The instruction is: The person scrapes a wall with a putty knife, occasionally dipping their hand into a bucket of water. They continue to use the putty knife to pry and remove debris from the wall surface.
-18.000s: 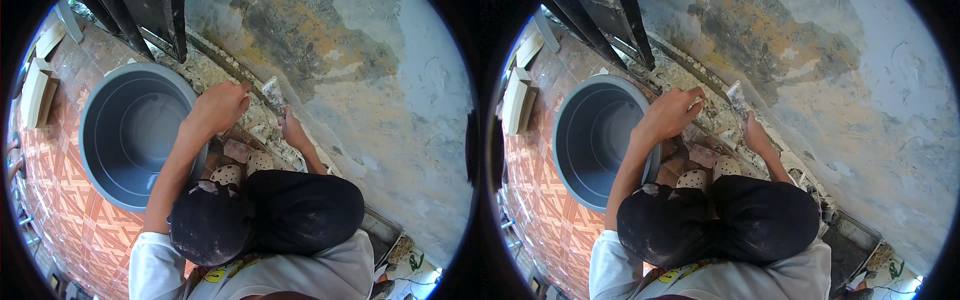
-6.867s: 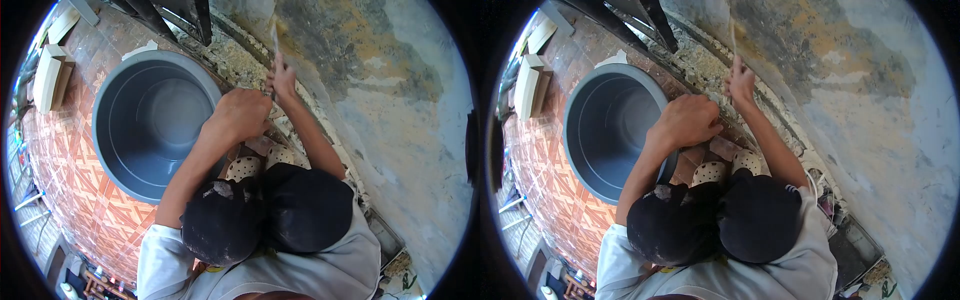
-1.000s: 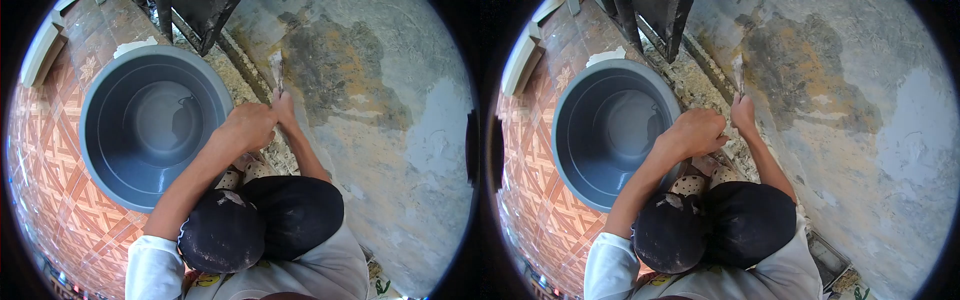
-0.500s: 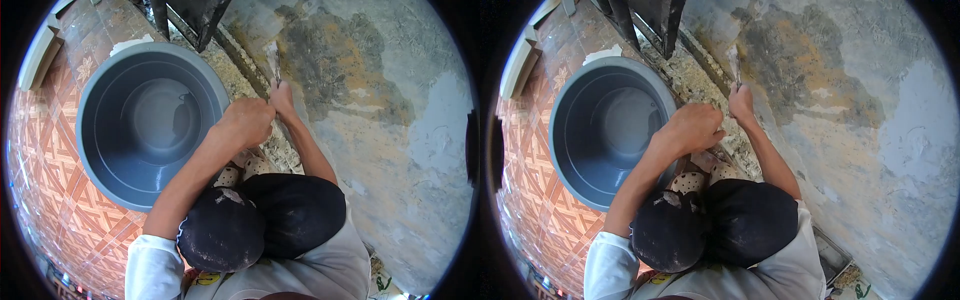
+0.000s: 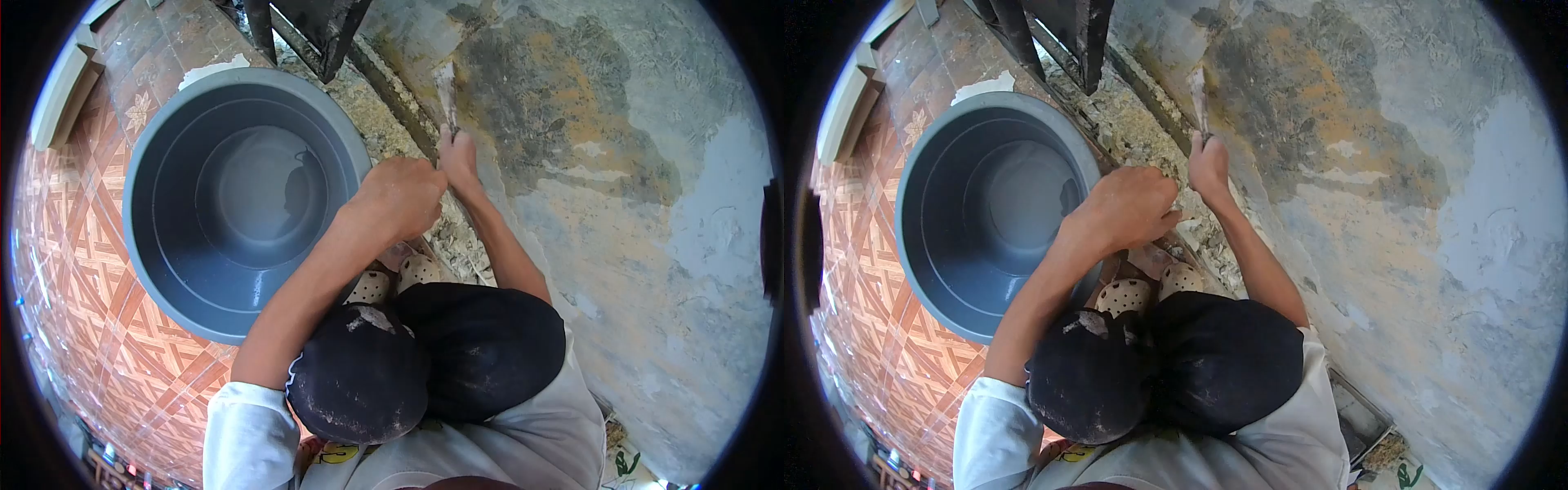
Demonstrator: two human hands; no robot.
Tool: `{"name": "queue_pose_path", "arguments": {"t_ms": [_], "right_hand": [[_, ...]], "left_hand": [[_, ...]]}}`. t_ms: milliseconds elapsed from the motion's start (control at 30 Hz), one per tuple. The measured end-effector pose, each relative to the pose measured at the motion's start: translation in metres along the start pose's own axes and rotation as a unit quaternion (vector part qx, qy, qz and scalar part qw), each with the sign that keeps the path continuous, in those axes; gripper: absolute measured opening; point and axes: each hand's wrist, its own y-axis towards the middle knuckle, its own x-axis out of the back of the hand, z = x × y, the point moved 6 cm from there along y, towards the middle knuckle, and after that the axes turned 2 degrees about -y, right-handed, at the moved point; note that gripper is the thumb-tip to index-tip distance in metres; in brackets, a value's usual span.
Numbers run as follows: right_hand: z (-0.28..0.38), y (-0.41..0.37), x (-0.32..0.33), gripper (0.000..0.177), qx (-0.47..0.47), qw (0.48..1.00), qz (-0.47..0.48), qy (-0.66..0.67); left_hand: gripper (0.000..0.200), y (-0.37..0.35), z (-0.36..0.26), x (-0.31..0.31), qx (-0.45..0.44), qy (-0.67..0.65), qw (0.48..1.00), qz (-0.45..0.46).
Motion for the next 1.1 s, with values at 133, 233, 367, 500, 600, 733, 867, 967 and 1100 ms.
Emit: {"name": "queue_pose_path", "arguments": {"t_ms": [133,233,367,500,600,733,867,967,1100], "right_hand": [[-0.003,0.001,-0.005,0.047,0.016,1.0,-0.022,-0.006],[-0.01,0.012,-0.008,0.046,0.027,1.0,-0.012,0.0],[-0.005,0.012,-0.004,0.046,0.035,0.998,-0.009,-0.045],[-0.004,0.013,-0.002,0.046,0.042,0.999,-0.019,-0.024],[0.013,0.013,0.005,0.045,0.119,0.988,-0.056,-0.076],[0.081,0.005,0.038,0.043,0.198,0.969,-0.082,-0.12],[0.056,-0.009,0.037,0.042,0.176,0.978,-0.05,-0.103],[-0.026,-0.014,0.001,0.041,0.142,0.988,0.034,-0.053],[-0.081,-0.045,-0.017,0.042,0.01,0.984,0.178,0.001]], "left_hand": [[0.028,0.0,0.0,0.001,-0.003,0.001,1.0,0.019],[0.029,0.0,-0.001,0.0,0.01,0.008,1.0,0.013],[0.029,-0.002,0.0,0.005,-0.005,0.003,1.0,-0.008],[0.03,-0.002,-0.003,0.001,-0.009,-0.002,1.0,-0.018],[0.03,-0.002,-0.001,0.008,-0.014,0.007,1.0,-0.02],[0.032,0.0,-0.003,0.003,0.004,0.016,1.0,0.002],[0.031,0.0,-0.004,0.006,-0.01,0.009,1.0,0.006],[0.03,0.0,-0.002,0.002,-0.001,0.017,1.0,0.022],[0.029,-0.001,-0.004,0.001,0.003,0.035,0.999,0.014]]}}
